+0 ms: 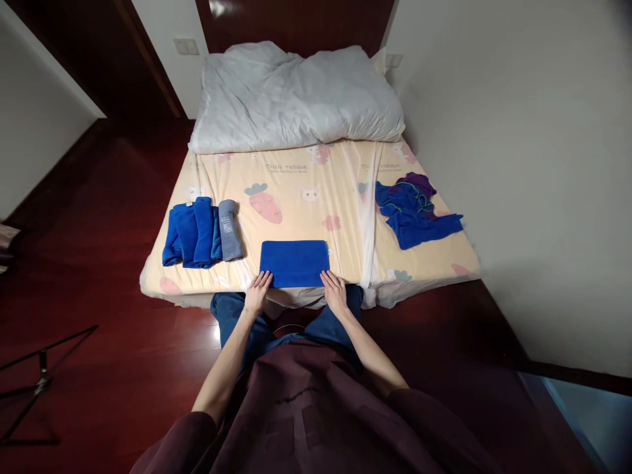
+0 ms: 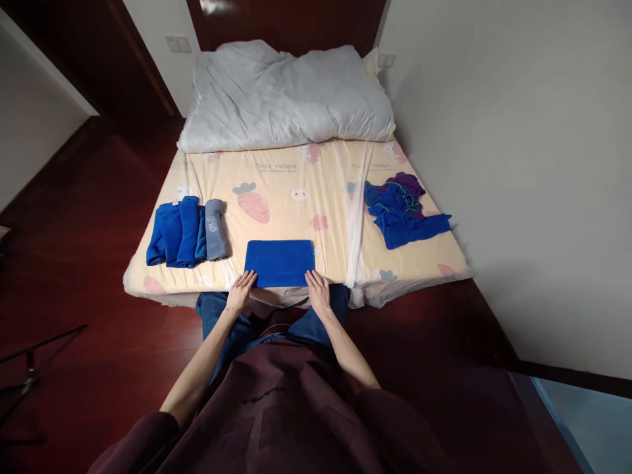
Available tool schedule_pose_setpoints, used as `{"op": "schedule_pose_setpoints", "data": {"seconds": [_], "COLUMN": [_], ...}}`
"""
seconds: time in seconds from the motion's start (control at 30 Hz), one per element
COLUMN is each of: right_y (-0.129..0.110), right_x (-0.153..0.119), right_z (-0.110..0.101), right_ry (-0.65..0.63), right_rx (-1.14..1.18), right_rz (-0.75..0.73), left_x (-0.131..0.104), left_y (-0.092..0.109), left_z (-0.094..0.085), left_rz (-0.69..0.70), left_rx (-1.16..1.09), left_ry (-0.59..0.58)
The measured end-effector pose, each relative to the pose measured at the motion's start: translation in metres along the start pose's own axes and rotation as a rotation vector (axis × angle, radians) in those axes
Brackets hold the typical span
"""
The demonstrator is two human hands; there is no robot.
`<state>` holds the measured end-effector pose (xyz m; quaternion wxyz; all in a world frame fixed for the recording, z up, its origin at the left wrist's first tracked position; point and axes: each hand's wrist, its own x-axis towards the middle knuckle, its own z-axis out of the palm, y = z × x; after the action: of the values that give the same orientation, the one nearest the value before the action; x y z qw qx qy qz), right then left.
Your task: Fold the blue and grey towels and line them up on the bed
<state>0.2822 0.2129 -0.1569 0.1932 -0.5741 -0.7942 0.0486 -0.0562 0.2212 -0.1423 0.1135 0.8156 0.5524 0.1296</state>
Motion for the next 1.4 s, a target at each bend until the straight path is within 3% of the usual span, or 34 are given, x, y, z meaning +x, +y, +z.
{"op": "schedule_pose_setpoints", "data": {"seconds": [0.23,0.43,0.6,0.73,0.87,1.0,1.23,1.3,1.4], "right_y": [0.007,0.022,0.032,0.039,0.043,0.045,0.031,0.022,0.009], "right_x": [0.017,0.027,0.032,0.035,0.038,0.042,0.047,0.047,0.043], "right_z": [-0.002,-0.003,0.004,0.014,0.024,0.029,0.014,0.003,-0.013], "right_ry": [0.03,0.129,0.162,0.205,0.29,0.282,0.276,0.3,0.289], "right_rx": [0.199,0.418,0.644,0.699,0.707,0.667,0.483,0.37,0.217], "right_rz": [0.089,0.254,0.358,0.444,0.511,0.541,0.608,0.557,0.373], "left_x": [0.011,0.016,0.019,0.019,0.021,0.025,0.03,0.028,0.021], "left_y": [-0.017,-0.03,-0.025,-0.016,-0.013,-0.017,-0.018,-0.013,0.002], "left_z": [-0.003,-0.009,-0.018,-0.023,-0.021,-0.016,-0.011,-0.011,-0.013], "left_rz": [-0.11,-0.25,-0.307,-0.426,-0.531,-0.577,-0.605,-0.573,-0.417], "left_rx": [-0.311,-0.518,-0.526,-0.644,-0.741,-0.741,-0.643,-0.583,-0.388], "left_ry": [0.095,0.187,0.221,0.255,0.301,0.315,0.3,0.321,0.387]}}
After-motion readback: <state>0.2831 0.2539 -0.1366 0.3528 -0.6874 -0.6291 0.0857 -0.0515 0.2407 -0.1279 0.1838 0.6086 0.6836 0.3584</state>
